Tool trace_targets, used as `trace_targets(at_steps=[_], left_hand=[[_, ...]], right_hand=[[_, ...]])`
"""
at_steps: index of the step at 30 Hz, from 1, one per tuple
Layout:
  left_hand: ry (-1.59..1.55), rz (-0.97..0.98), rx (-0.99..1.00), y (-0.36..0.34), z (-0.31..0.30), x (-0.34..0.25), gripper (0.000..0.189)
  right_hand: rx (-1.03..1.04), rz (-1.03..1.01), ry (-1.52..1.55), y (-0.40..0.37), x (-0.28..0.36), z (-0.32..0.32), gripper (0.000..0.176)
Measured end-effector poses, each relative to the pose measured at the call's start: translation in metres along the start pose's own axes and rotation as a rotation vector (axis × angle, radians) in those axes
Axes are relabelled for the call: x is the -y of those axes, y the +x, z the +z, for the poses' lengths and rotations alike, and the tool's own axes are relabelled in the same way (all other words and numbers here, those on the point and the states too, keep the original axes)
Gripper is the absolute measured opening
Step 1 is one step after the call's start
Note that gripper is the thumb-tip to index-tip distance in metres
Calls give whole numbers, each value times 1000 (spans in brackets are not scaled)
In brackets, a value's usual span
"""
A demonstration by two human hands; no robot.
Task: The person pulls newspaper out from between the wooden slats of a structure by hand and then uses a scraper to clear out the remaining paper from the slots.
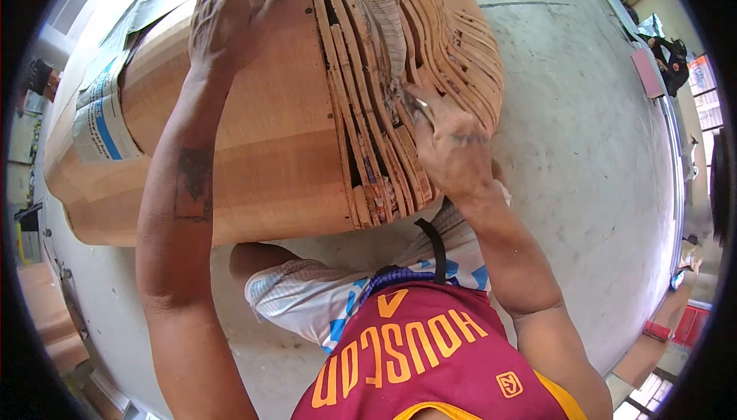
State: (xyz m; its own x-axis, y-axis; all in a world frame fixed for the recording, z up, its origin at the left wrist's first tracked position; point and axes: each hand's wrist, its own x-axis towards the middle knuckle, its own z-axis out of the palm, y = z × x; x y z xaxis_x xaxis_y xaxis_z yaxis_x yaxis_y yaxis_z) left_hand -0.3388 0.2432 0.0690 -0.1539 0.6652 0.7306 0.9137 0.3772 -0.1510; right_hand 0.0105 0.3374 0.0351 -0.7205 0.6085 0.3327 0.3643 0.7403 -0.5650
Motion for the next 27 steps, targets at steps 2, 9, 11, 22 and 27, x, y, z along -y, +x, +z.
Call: trace_targets(at_steps=[2, 9, 11, 22, 27], left_hand=[[-244, -80, -8, -1, -13, -10, 66], [-310, 430, 202, -3, -46, -145, 63], [-118, 525, 343, -5, -20, -158, 71], [-57, 339, 532, 8, -19, -193, 48], [-17, 324, 528, 7, -13, -197, 47]], right_hand=[[4, 33, 92, -10, -10, -3, 32], [2, 218, 326, -42, -40, -27, 32], [-34, 222, 365, -49, -46, -29, 33], [-52, 207, 640, -52, -90, -32, 34], [-58, 137, 658, -45, -83, -25, 34]])
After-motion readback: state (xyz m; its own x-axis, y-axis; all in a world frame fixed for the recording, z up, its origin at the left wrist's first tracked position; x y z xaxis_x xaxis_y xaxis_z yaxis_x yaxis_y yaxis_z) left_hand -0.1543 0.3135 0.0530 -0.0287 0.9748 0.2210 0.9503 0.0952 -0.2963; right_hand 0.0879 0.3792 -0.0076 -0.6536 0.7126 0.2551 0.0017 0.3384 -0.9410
